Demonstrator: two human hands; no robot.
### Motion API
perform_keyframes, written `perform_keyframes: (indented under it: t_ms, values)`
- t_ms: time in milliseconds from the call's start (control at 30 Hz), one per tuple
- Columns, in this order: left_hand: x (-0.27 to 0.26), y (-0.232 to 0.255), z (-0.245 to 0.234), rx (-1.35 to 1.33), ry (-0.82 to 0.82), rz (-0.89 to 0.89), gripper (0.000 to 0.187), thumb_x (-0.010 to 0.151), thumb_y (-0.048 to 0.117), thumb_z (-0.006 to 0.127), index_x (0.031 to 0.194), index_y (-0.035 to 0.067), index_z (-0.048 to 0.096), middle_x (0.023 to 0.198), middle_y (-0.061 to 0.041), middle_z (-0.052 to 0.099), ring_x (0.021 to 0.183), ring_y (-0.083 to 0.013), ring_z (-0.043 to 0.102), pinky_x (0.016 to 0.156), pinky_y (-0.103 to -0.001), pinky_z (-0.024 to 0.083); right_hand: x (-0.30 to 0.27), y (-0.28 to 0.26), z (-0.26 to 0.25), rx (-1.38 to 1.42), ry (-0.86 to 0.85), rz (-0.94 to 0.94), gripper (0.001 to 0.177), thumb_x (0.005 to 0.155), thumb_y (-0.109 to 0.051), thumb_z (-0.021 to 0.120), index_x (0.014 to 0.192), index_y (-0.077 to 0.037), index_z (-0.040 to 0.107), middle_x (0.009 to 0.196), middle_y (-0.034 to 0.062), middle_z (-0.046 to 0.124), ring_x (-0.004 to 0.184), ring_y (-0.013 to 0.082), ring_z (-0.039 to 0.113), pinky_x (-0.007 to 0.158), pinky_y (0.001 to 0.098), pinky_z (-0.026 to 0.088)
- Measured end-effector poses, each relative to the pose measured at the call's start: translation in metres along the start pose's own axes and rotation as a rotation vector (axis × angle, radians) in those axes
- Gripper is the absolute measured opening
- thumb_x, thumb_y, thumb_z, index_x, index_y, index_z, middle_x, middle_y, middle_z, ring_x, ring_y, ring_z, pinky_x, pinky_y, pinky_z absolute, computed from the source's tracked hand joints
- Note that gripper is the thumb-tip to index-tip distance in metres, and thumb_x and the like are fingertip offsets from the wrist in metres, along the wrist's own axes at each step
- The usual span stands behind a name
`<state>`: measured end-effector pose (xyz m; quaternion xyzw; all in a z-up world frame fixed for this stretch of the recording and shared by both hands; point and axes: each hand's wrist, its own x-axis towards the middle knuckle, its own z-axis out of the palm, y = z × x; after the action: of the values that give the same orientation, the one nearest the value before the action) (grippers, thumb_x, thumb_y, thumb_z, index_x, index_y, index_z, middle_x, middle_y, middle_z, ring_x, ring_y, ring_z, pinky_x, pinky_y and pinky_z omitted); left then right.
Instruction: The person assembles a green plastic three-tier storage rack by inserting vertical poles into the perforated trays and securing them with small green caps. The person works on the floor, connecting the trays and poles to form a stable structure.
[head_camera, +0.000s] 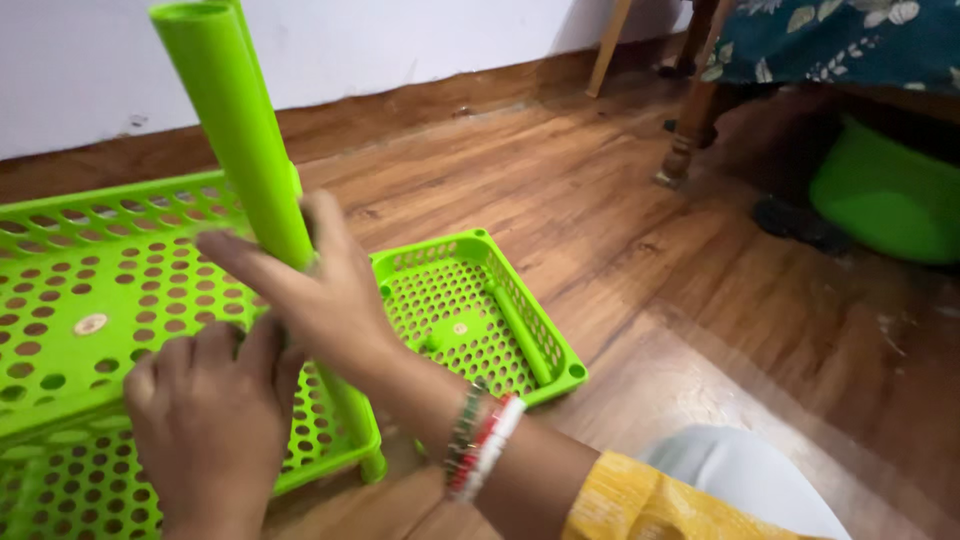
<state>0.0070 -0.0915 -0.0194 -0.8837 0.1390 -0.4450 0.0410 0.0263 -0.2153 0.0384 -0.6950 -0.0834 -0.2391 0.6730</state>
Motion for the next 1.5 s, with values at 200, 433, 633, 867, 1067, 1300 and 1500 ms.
perform_keyframes:
  t_ms: [200,433,633,867,1067,1300,1500]
  values:
    - [0.008,0.027,-0.015,-0.175,-0.087,-0.083,0.029,0.096,0.048,0.069,0.113,0.025,0.077,0.092,-0.003,0.069,0.091,-0.0273,0.064,0.085,-0.044,0.047,-0.058,0.061,-0.045,0.284,-0.166,-0.056,0.060,0.110,-0.032,0.050,0.159,-0.001,0.036,0.153,0.0160,0.050,0.140,0.0176,0.049,0.118,0.0321,0.040]
    - [0.047,0.025,-0.027,-0.843,-0.118,-0.127,0.043,0.085,0.020,0.071,0.125,0.005,0.069,0.111,-0.012,0.070,0.102,-0.0287,0.068,0.085,-0.044,0.053,-0.059,0.073,-0.059,0.197,-0.231,-0.038,0.070,0.109,-0.028,0.054,0.166,-0.003,0.022,0.157,0.0134,0.047,0.143,0.0186,0.049,0.119,0.0343,0.040]
    - [0.100,0.066,-0.031,-1.720,-0.110,-0.544,0.028,0.080,0.005,0.073,0.104,0.016,0.063,0.082,0.003,0.065,0.072,-0.0075,0.063,0.068,-0.023,0.055,-0.071,0.090,-0.044,-0.097,-0.164,0.064,0.076,0.092,-0.028,0.075,0.153,-0.002,0.038,0.131,0.0184,0.063,0.119,0.0261,0.065,0.101,0.0393,0.053]
    - [0.108,0.068,-0.003,-1.908,-0.046,-0.600,0.021,0.090,0.004,0.075,0.079,0.008,0.058,0.064,0.000,0.053,0.049,-0.0084,0.047,0.046,-0.028,0.037,-0.057,0.106,-0.009,-0.116,0.189,0.194,0.027,0.085,-0.015,0.078,0.105,-0.003,0.065,0.084,0.0076,0.070,0.076,0.0155,0.071,0.068,0.0375,0.056]
    - [0.124,0.023,0.025,-2.332,-0.769,-0.226,0.016,0.082,0.012,0.075,0.078,0.004,0.061,0.051,0.000,0.045,0.041,-0.0089,0.038,0.045,-0.029,0.036,-0.056,0.115,-0.014,0.152,0.045,0.250,0.014,0.088,-0.013,0.077,0.099,-0.006,0.072,0.079,-0.0024,0.070,0.070,0.0014,0.059,0.062,0.0270,0.052]
    - [0.111,0.049,0.007,-2.050,-0.359,-0.449,0.018,0.088,0.013,0.072,0.077,0.007,0.059,0.055,-0.001,0.047,0.044,-0.0104,0.042,0.047,-0.030,0.039,-0.056,0.114,-0.015,0.112,0.089,0.181,0.016,0.090,-0.016,0.077,0.103,-0.006,0.073,0.080,-0.0019,0.072,0.072,0.0021,0.062,0.064,0.0264,0.053]
    - [0.108,0.092,-0.025,-1.612,0.041,-0.743,0.023,0.091,0.016,0.076,0.075,0.011,0.060,0.059,0.003,0.051,0.046,-0.0083,0.045,0.046,-0.029,0.037,-0.059,0.102,-0.021,0.110,0.071,0.217,0.024,0.084,-0.018,0.080,0.100,-0.004,0.071,0.078,0.0008,0.073,0.070,0.0018,0.060,0.061,0.0300,0.055]
